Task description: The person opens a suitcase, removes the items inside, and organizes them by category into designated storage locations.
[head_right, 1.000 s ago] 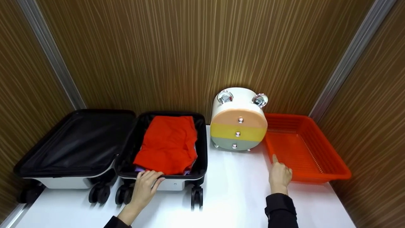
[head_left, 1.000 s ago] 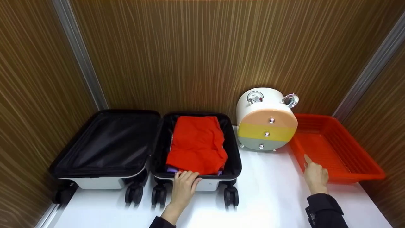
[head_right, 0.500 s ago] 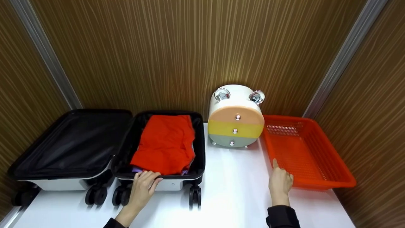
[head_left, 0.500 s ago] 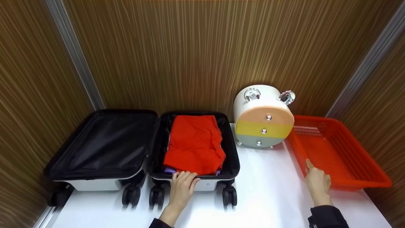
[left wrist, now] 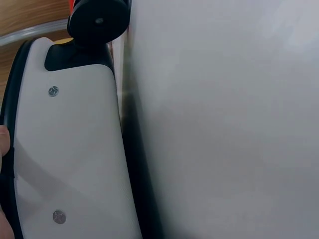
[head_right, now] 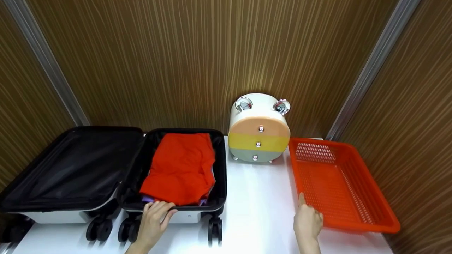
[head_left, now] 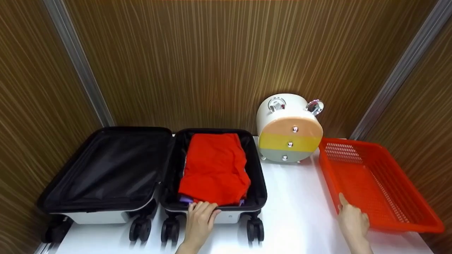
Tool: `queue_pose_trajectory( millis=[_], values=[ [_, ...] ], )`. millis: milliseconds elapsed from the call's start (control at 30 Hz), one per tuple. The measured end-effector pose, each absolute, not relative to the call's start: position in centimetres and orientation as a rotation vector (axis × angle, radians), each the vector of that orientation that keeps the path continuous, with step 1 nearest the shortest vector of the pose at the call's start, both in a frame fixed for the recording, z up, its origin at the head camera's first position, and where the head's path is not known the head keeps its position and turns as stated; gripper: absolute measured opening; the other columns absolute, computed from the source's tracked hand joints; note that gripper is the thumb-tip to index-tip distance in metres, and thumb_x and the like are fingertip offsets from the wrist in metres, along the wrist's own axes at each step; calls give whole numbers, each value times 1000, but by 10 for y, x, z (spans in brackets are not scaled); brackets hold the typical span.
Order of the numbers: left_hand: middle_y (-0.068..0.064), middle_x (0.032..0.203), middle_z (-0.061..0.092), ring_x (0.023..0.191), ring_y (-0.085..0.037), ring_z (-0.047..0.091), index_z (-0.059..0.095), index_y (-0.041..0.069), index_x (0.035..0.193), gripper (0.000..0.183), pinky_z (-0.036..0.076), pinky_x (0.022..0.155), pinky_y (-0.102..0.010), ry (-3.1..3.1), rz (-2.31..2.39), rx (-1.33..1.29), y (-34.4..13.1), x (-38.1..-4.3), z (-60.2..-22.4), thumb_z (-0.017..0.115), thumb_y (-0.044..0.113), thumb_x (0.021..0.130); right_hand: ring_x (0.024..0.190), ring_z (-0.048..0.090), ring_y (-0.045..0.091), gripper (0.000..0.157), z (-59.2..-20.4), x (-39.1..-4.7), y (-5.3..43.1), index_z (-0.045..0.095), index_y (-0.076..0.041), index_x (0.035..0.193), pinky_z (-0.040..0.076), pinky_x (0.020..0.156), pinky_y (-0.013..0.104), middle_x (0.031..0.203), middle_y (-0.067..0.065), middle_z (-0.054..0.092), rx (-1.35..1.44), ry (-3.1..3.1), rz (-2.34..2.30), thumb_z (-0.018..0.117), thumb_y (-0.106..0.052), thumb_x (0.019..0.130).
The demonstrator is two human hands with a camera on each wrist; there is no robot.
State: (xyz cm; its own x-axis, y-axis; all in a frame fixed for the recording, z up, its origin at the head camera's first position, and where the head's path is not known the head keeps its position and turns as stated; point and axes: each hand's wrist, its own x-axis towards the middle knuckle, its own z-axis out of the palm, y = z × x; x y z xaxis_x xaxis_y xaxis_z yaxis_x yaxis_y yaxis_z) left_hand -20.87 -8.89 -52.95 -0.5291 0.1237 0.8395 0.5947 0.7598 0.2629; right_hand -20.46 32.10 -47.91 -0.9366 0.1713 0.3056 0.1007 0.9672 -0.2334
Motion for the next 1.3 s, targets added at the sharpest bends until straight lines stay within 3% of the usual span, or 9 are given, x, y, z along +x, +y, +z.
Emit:
queue_pose_trajectory(
  millis=[133,267,533,800,1300],
  values=[
    [7,73,57,67,-12,50,66,12,80,14,33,71,-35,-2054,-668,-540,-88,-198,-530,70,20,70,44,47,30,43,-476,-186,312,40,5,127,37,45,42,58,22,53,-253,-2903,348,51,-7,88],
    [7,72,56,65,-12,49,65,13,80,13,31,69,-33,-2034,-656,-557,-88,-188,-530,67,23,73,55,52,43,45,-473,-170,301,36,1,130,40,50,49,80,35,55,-358,-2987,406,49,-12,89],
    [5,70,56,61,-13,48,63,13,77,26,29,67,-32,-1875,-658,-625,-90,-176,-539,50,32,89,50,50,42,46,-477,-145,273,41,-1,126,39,50,51,58,25,52,-361,-2927,419,55,-9,84],
    [5,68,56,59,-12,46,62,13,73,25,28,66,-29,-1797,-683,-653,-88,-169,-542,53,32,88,47,48,43,44,-483,-133,232,49,-3,119,37,47,47,56,26,51,-316,-2806,412,57,-2,75],
    [5,65,54,56,-11,46,61,14,69,31,28,62,-30,-1721,-611,-633,-87,-170,-546,49,33,90,52,52,42,38,-483,-137,172,52,-5,116,39,48,47,58,22,54,-184,-2811,413,61,-16,80]
  ],
)
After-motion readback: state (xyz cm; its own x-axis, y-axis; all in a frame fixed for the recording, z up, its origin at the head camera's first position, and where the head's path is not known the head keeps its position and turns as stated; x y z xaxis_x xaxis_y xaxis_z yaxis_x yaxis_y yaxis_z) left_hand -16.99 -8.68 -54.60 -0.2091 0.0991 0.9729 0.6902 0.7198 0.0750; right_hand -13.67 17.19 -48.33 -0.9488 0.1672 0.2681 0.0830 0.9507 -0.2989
